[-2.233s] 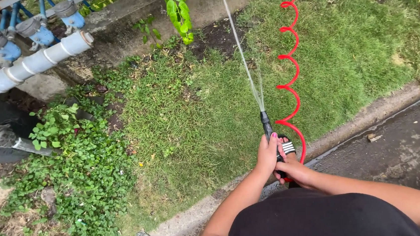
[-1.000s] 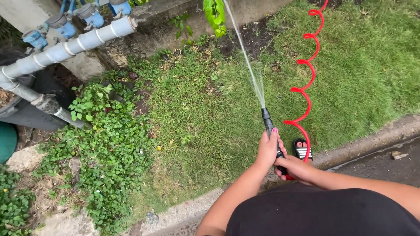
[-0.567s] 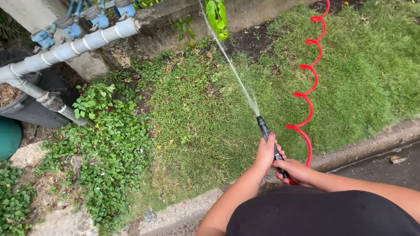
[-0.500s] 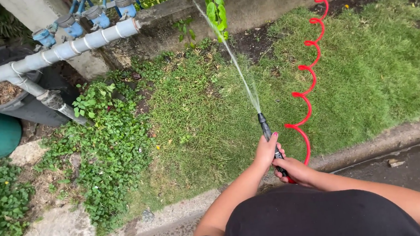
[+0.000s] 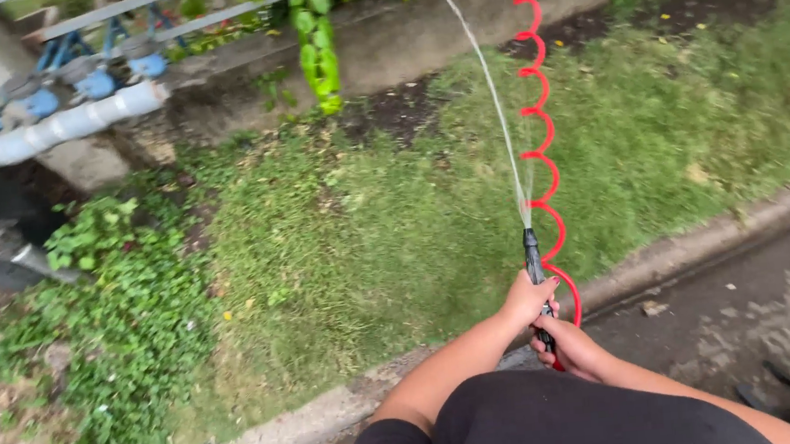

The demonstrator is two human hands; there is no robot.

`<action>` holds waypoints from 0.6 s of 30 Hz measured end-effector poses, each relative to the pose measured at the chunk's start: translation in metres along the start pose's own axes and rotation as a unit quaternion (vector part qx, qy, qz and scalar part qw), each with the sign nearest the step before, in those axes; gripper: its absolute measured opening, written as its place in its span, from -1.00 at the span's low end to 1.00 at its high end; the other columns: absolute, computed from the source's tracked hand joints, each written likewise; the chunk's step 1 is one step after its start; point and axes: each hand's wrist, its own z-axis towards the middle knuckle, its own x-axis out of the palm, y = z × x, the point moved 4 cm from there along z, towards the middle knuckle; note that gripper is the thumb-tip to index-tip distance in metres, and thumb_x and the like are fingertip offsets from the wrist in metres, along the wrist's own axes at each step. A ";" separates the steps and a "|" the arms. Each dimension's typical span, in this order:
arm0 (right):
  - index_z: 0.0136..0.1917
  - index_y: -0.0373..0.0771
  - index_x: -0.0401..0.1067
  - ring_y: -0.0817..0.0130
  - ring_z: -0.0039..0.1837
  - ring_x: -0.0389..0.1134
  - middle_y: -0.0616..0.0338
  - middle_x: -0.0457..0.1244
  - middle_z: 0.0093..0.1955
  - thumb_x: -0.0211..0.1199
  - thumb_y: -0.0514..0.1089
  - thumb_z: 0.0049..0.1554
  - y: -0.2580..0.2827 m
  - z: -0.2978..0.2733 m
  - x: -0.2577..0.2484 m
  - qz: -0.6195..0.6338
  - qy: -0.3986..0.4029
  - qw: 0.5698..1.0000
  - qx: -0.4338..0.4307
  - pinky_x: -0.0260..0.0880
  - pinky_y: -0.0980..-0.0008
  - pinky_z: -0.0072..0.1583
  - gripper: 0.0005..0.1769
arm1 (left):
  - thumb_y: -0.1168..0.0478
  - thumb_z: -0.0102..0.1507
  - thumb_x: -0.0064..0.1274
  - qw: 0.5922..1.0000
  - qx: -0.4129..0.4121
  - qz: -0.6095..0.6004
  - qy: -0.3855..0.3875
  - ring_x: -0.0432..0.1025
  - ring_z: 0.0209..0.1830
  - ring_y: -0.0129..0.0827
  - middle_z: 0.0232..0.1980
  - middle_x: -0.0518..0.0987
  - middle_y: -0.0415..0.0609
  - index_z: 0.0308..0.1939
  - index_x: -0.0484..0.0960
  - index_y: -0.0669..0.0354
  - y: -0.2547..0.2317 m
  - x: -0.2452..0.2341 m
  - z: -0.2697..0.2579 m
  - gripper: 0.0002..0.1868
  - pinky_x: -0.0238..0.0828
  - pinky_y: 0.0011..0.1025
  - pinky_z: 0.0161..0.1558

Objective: Watering grass and plants along a sidewalk using a spray nozzle and a coiled hose.

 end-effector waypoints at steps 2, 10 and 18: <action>-0.22 -0.20 0.18 0.37 -0.48 -0.05 0.12 0.09 -0.46 0.02 -0.01 0.24 -0.005 -0.018 -0.016 0.035 -0.014 0.999 0.004 -0.09 0.34 -0.34 -0.72 | 0.25 0.36 0.00 1.000 -0.022 0.012 0.016 0.38 -0.68 -0.35 -0.58 0.37 -0.03 -0.29 0.26 0.09 0.014 0.025 -0.001 -0.78 0.37 -0.31 -0.69; -0.22 -0.17 0.09 0.29 -0.47 -0.02 0.05 0.09 -0.44 0.01 -0.06 0.22 -0.019 -0.047 -0.059 0.173 -0.063 0.980 -0.078 -0.04 0.27 -0.28 -0.76 | 0.11 0.35 0.02 0.968 -0.092 0.215 0.088 0.42 -0.57 -0.38 -0.50 0.42 -0.03 -0.18 0.25 0.07 0.011 0.102 -0.018 -0.74 0.39 -0.29 -0.60; -0.14 -0.22 0.23 0.31 -0.46 0.06 0.12 0.09 -0.37 0.14 0.03 0.19 -0.043 -0.049 -0.028 0.222 -0.132 0.960 -0.108 0.19 0.18 -0.26 -0.71 | 0.07 0.29 0.08 0.934 -0.046 0.303 0.186 0.55 -0.59 -0.32 -0.54 0.60 -0.02 -0.16 0.41 0.29 0.041 0.076 -0.010 -0.66 0.60 -0.34 -0.49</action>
